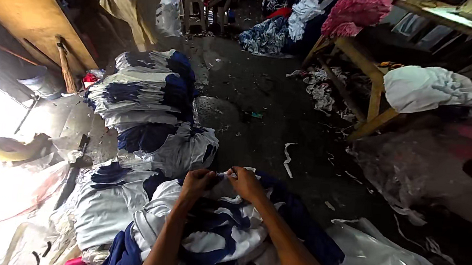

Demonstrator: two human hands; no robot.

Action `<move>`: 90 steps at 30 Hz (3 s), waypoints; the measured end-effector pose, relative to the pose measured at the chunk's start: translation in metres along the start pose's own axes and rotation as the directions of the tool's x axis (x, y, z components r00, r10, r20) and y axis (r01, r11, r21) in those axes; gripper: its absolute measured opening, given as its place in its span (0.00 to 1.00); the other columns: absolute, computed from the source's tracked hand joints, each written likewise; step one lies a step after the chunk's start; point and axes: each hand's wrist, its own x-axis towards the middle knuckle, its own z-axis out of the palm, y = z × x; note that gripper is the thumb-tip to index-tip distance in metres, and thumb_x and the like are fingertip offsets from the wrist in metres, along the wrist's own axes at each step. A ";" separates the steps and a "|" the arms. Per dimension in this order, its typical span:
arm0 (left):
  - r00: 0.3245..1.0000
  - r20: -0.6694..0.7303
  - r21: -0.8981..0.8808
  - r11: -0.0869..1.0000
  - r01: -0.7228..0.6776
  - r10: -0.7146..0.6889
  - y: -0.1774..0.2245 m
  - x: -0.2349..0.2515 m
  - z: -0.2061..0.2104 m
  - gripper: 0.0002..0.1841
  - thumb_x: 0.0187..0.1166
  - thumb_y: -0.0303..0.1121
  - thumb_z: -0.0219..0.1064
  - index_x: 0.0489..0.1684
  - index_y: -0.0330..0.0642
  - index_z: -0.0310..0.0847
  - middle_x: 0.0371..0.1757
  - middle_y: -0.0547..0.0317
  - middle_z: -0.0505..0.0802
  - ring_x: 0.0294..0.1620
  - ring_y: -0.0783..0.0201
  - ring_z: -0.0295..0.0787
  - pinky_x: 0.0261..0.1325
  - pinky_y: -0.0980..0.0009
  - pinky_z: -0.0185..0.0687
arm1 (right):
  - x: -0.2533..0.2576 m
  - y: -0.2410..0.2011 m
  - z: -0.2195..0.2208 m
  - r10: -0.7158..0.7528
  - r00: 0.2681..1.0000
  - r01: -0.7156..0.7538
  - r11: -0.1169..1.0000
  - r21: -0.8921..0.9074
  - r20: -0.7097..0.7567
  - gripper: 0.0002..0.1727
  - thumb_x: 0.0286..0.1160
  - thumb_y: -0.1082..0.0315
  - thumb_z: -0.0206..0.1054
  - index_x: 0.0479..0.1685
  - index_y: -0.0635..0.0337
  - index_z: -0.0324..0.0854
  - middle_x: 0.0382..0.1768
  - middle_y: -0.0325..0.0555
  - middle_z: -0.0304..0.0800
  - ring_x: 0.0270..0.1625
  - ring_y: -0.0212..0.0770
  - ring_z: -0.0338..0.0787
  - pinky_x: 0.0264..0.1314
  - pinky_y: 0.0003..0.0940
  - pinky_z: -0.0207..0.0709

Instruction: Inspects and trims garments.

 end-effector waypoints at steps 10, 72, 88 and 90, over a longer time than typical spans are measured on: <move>0.993 0.062 0.145 0.983 -0.109 0.101 0.014 -0.014 0.003 0.21 0.79 0.31 0.73 0.69 0.37 0.80 0.48 0.54 0.94 0.44 0.63 0.92 0.52 0.62 0.89 | -0.010 0.003 0.000 -0.175 0.976 0.186 0.980 0.077 -0.130 0.11 0.87 0.64 0.64 0.49 0.63 0.87 0.29 0.51 0.85 0.32 0.48 0.84 0.41 0.49 0.79; 0.999 -0.032 0.049 0.998 -0.039 0.040 0.047 -0.056 0.024 0.15 0.84 0.26 0.55 0.58 0.33 0.86 0.47 0.54 0.93 0.46 0.69 0.91 0.57 0.69 0.86 | -0.056 0.010 -0.007 -0.268 0.941 0.241 0.959 -0.146 -0.207 0.20 0.81 0.51 0.70 0.64 0.53 0.90 0.51 0.48 0.91 0.52 0.50 0.92 0.54 0.54 0.85; 0.984 -0.129 0.097 0.989 -0.115 0.127 0.056 -0.050 -0.015 0.16 0.87 0.31 0.57 0.61 0.31 0.85 0.59 0.48 0.94 0.58 0.59 0.93 0.66 0.58 0.88 | -0.025 0.005 -0.008 -0.216 0.976 0.216 0.976 0.003 0.021 0.21 0.87 0.52 0.64 0.55 0.63 0.88 0.50 0.57 0.91 0.58 0.54 0.90 0.66 0.56 0.78; 0.954 -0.281 0.395 0.919 0.013 0.108 0.060 -0.045 -0.030 0.25 0.88 0.32 0.61 0.81 0.30 0.68 0.83 0.39 0.76 0.81 0.46 0.76 0.81 0.48 0.72 | -0.025 0.006 -0.009 -0.202 0.979 0.202 0.976 0.076 -0.005 0.20 0.88 0.55 0.62 0.51 0.66 0.88 0.43 0.57 0.91 0.49 0.52 0.90 0.59 0.55 0.80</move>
